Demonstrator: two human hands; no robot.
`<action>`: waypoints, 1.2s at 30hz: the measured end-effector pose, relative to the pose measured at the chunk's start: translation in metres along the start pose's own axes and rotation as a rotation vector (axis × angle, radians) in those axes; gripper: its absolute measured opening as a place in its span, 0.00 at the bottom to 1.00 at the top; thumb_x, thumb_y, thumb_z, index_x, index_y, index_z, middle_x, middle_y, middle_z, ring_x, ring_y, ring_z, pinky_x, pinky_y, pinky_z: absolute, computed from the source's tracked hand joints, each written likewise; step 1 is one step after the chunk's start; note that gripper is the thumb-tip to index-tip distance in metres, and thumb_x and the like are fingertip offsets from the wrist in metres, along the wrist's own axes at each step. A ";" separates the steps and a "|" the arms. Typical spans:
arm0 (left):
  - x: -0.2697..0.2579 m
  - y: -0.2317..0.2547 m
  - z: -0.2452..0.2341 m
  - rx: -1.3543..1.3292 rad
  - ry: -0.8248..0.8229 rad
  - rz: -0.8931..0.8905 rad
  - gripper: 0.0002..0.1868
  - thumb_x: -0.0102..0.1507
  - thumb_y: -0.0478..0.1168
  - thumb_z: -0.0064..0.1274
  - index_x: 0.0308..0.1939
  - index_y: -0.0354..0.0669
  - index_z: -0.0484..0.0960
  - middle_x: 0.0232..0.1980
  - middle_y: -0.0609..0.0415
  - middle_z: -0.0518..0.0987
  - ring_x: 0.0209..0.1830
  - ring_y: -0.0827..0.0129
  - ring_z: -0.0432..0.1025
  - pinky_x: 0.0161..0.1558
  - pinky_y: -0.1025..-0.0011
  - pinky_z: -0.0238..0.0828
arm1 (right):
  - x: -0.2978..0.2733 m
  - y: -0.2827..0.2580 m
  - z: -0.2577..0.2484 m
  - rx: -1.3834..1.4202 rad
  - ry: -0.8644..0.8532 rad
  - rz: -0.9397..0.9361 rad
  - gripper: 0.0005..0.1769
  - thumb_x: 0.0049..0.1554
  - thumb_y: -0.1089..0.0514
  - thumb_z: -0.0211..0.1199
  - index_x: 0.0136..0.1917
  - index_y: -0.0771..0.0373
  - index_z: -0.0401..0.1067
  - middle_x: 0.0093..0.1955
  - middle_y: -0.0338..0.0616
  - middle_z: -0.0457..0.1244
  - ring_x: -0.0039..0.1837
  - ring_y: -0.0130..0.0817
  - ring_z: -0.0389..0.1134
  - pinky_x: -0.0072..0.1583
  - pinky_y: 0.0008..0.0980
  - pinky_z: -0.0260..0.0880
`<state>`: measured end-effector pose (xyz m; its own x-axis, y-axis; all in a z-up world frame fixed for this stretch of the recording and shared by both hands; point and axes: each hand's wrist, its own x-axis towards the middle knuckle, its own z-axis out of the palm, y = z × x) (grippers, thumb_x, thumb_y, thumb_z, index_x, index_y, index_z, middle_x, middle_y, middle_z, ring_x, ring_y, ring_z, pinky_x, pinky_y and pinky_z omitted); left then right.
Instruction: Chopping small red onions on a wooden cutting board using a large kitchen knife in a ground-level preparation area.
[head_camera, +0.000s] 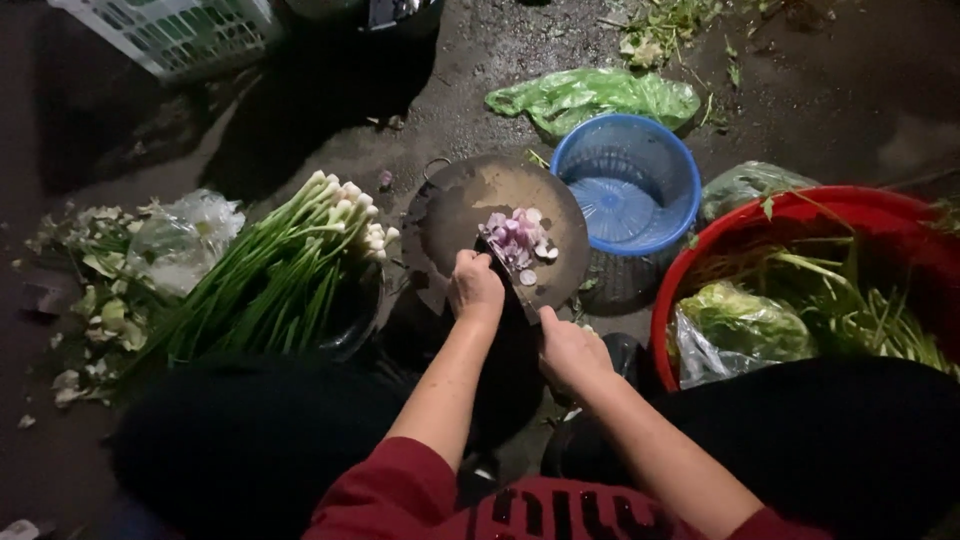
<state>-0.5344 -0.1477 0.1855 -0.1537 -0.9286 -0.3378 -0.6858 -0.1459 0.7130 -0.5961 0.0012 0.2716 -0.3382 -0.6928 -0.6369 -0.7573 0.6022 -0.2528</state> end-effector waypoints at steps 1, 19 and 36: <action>0.000 0.001 0.001 -0.003 -0.001 0.001 0.14 0.61 0.45 0.36 0.46 0.45 0.72 0.40 0.44 0.79 0.45 0.48 0.74 0.43 0.53 0.70 | -0.012 -0.005 -0.012 -0.003 0.001 0.002 0.17 0.52 0.53 0.44 0.55 0.53 0.53 0.47 0.53 0.65 0.55 0.58 0.65 0.58 0.48 0.64; -0.014 0.012 -0.016 -0.101 -0.074 -0.190 0.16 0.60 0.50 0.34 0.47 0.51 0.70 0.47 0.50 0.78 0.50 0.53 0.72 0.49 0.58 0.68 | -0.011 -0.010 -0.007 0.015 -0.038 0.041 0.19 0.54 0.53 0.42 0.59 0.55 0.53 0.54 0.55 0.63 0.62 0.59 0.62 0.64 0.49 0.59; -0.031 0.036 -0.034 -0.066 -0.091 -0.142 0.18 0.62 0.46 0.30 0.48 0.44 0.71 0.48 0.44 0.78 0.52 0.48 0.71 0.51 0.56 0.67 | -0.013 -0.013 -0.014 0.006 -0.008 0.017 0.17 0.53 0.54 0.47 0.56 0.54 0.54 0.49 0.55 0.65 0.57 0.61 0.64 0.61 0.49 0.63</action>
<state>-0.5301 -0.1353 0.2428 -0.1242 -0.8628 -0.4901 -0.6575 -0.2983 0.6919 -0.5895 -0.0031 0.2937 -0.3465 -0.6788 -0.6474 -0.7481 0.6164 -0.2459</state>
